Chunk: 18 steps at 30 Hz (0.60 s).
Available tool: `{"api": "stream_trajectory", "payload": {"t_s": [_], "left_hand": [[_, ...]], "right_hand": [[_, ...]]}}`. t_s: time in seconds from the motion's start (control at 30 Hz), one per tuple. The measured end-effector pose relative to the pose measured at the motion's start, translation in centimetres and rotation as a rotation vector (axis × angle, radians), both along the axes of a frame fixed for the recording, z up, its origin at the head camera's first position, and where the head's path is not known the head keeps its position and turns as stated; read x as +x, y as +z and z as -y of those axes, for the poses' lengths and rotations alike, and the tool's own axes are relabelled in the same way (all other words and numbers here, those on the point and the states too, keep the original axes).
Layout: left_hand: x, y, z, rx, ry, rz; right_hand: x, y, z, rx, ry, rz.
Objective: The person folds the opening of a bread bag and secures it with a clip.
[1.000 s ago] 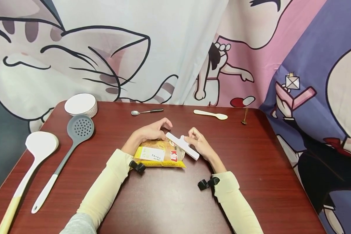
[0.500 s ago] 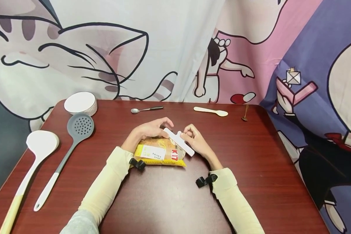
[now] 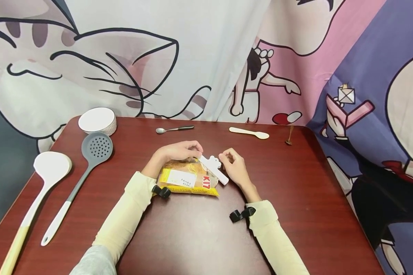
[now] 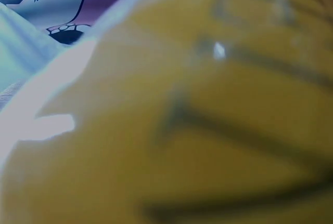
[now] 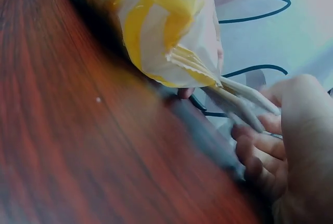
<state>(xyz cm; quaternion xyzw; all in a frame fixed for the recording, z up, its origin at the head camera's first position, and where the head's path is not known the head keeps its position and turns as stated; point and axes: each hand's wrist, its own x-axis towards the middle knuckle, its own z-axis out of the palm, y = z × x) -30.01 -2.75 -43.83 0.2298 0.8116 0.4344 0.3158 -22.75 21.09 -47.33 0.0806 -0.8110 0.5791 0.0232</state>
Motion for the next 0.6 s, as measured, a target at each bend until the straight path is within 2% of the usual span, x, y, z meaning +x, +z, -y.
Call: {"api": "stream_trajectory", "payload": {"t_s": [0.1,0.23,0.43,0.6], "left_hand": [[0.1,-0.1,0.1,-0.018,-0.006,0.010],[0.5,0.4,0.5,-0.058,-0.009,-0.033],[0.6,1.5,1.8,-0.190,-0.054,-0.114],[0.3,1.9,2.7,-0.296,-0.092,-0.129]], "right_hand": [[0.4,0.5,0.2,0.015,-0.035,0.000],[0.6,0.8,0.2,0.002,-0.026,0.017],[0.3,0.5,-0.2,-0.043,-0.016,0.041],[0.2,0.5,-0.5,-0.084,0.019,0.042]]}}
